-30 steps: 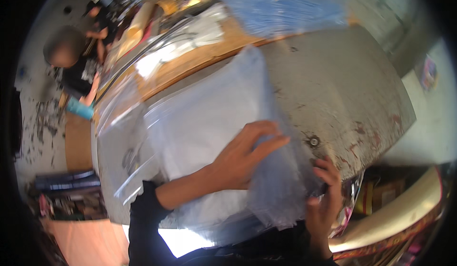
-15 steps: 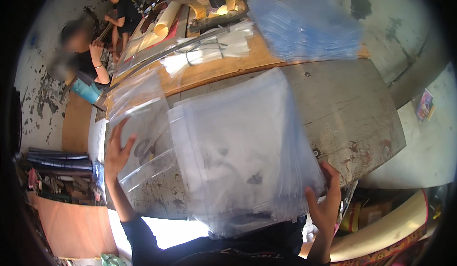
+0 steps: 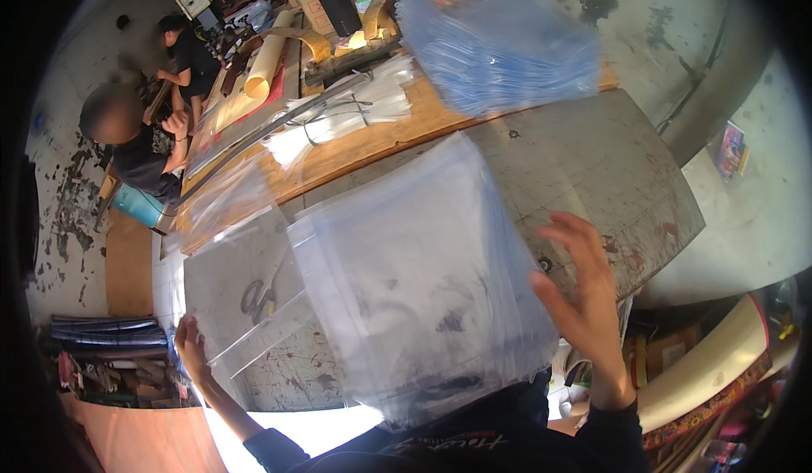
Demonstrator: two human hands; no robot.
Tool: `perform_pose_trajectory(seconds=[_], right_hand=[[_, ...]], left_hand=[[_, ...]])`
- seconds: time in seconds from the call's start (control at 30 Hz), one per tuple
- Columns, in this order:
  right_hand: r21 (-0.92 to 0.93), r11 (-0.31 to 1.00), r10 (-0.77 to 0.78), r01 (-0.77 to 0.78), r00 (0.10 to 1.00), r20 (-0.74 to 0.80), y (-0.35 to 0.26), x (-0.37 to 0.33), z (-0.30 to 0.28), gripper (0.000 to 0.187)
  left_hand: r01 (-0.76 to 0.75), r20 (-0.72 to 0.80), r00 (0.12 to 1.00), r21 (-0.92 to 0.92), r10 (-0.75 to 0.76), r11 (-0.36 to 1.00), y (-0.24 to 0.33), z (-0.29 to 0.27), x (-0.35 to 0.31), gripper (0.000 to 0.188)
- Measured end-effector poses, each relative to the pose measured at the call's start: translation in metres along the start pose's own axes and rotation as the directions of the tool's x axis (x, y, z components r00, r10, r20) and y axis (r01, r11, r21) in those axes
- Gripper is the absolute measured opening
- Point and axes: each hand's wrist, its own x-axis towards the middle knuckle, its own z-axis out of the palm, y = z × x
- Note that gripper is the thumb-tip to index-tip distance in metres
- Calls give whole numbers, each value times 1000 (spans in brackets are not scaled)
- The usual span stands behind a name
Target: The person organizes plastic bags on a workbench by aligning, stacking, and sorting them by hand.
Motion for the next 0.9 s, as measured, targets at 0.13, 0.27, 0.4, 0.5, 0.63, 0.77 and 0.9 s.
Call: perform_pose_trajectory(seconds=[0.13,0.27,0.4,0.5,0.63,0.77,0.9], right_hand=[[121,968,-246,220,927,283,-23,36,26,36],[317,862,-507,396,645,572,-49,54,68,44],[319,936,-334,-150,-83,939,-109,77,117,73],[298,787,-358,-540,-8,934,-134,53,153,90],[462,78,-357,-883,408,840,-136,54,145,96],[839,-27,-185,-544,827,531,-122,85,113,58],[978,130,-169,-165,968,186,-85,80,33,54]], left_hand=[[-211,-56,977,-424,207,881,53,3,-27,30],[-392,-165,915,-577,368,716,109,13,-39,35],[-507,-360,862,-580,357,638,163,27,-73,38],[-578,-555,774,-425,304,696,163,24,-73,40],[-501,-514,847,-693,132,518,205,86,-115,48],[-419,-324,861,-889,393,184,215,124,-145,36],[-298,202,618,-834,759,465,158,138,-163,27]])
